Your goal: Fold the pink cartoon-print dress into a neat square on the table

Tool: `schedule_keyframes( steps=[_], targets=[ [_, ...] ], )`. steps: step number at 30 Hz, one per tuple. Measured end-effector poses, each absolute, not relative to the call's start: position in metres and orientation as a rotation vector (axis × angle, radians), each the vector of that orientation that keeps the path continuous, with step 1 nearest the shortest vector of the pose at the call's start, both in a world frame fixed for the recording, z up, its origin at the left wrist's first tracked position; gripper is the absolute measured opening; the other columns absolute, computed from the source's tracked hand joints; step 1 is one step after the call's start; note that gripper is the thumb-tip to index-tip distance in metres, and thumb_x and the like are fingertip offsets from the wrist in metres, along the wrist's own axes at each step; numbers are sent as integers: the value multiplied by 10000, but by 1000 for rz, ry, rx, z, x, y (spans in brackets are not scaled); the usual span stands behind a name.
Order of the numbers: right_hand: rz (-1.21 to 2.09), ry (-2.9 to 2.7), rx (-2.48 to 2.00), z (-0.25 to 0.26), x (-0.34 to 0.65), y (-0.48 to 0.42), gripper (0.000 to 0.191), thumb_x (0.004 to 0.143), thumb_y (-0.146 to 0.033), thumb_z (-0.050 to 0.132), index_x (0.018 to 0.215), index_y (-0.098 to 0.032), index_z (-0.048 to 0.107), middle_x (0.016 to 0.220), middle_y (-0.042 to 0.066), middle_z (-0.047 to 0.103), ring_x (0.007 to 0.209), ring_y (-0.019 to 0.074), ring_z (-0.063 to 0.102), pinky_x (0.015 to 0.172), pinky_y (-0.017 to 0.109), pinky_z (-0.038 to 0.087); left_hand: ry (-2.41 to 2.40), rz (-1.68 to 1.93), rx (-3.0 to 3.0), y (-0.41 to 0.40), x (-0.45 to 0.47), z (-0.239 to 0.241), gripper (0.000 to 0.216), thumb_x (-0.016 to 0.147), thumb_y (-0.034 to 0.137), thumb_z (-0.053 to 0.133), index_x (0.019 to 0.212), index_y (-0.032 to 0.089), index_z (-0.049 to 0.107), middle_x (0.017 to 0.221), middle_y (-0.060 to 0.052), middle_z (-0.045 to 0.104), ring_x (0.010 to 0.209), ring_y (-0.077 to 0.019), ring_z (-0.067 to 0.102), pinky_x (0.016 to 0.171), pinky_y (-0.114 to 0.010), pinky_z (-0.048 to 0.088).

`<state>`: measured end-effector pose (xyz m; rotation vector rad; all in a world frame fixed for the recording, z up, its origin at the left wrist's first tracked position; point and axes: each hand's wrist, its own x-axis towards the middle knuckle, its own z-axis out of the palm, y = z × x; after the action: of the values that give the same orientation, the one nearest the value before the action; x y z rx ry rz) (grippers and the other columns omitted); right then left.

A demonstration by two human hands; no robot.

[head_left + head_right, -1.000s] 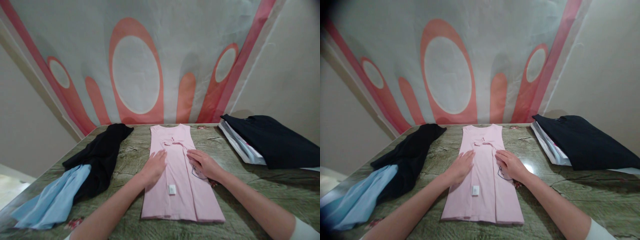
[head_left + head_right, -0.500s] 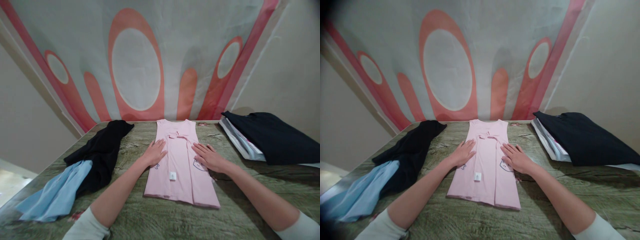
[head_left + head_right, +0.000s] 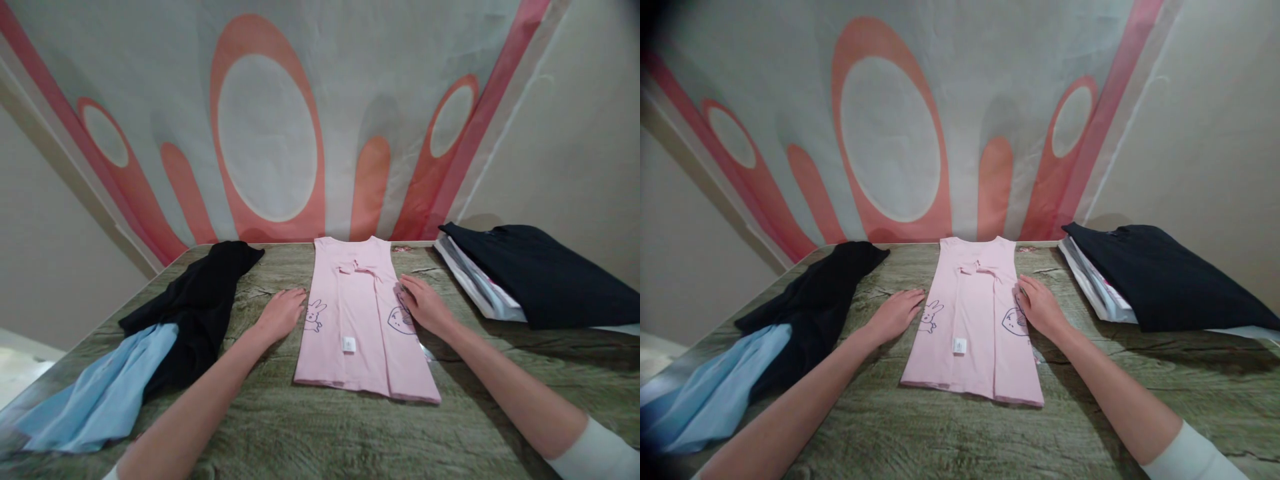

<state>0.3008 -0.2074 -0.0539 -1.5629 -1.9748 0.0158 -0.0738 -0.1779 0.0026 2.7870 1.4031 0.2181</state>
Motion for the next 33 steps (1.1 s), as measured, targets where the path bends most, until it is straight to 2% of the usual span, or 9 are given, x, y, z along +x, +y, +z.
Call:
schedule_keyframes(
  steps=[2, 5, 8, 12, 16, 21, 28, 33],
  targets=[
    [85, -1954, -1513, -44, 284, -212, 344, 830, -276, 423, 1114, -146, 566, 1173, 134, 560, 1087, 252, 508, 948, 428, 399, 1373, 312, 2737, -186, -85, 5, 295, 874, 224, 418, 1121, 177, 574, 1237, -73, 541, 1153, -190, 472, 999, -337, 329],
    [340, -1939, -1432, -30, 251, -217, 318, 800, -242, 461, 1098, -167, 546, 1034, 99, 606, 853, 190, 590, 766, 345, 491, 1376, 486, 2614, -195, -86, 6, 245, 866, 216, 431, 1028, 179, 612, 1092, -63, 609, 1038, -180, 534, 922, -306, 395],
    [573, -1950, -1349, -22, 216, -212, 350, 779, -216, 496, 1125, -175, 515, 980, 73, 618, 724, 142, 587, 674, 291, 492, 1445, 591, 2452, -203, -75, 6, 179, 839, 246, 483, 925, 178, 625, 909, -45, 638, 857, -170, 582, 795, -285, 446],
    [693, -1956, -1385, -19, 179, -189, 393, 763, -179, 530, 1154, -171, 490, 954, 68, 630, 710, 134, 590, 646, 263, 468, 1488, 632, 2266, -206, -63, 5, 169, 800, 282, 530, 898, 173, 613, 766, -20, 639, 711, -156, 595, 677, -254, 449],
    [750, -1898, -1471, -23, 159, -169, 388, 750, -149, 530, 1135, -152, 484, 892, 57, 649, 720, 141, 605, 654, 250, 450, 1498, 655, 2125, -199, -64, 4, 205, 763, 306, 564, 901, 161, 611, 742, -21, 651, 691, -160, 612, 631, -241, 444],
    [713, -1860, -1502, -26, 153, -163, 331, 771, -199, 523, 1098, -150, 506, 734, 20, 639, 636, 141, 586, 603, 242, 425, 1510, 607, 2063, -192, -64, 5, 231, 744, 324, 576, 895, 150, 592, 714, -17, 638, 654, -162, 600, 604, -250, 440],
    [713, -1955, -1458, -23, 152, -163, 351, 721, -201, 562, 1068, -157, 542, 691, -5, 611, 620, 130, 562, 586, 222, 403, 1379, 600, 2394, -228, -57, 12, 206, 685, 251, 630, 874, 183, 585, 878, -33, 577, 821, -178, 551, 728, -271, 431],
    [734, -1965, -1511, -19, 148, -161, 315, 703, -173, 561, 1017, -149, 578, 686, -2, 608, 603, 122, 534, 565, 214, 366, 1371, 557, 2402, -235, -68, 10, 135, 729, 255, 591, 837, 174, 602, 842, -33, 583, 780, -164, 550, 710, -255, 427]
  ],
)
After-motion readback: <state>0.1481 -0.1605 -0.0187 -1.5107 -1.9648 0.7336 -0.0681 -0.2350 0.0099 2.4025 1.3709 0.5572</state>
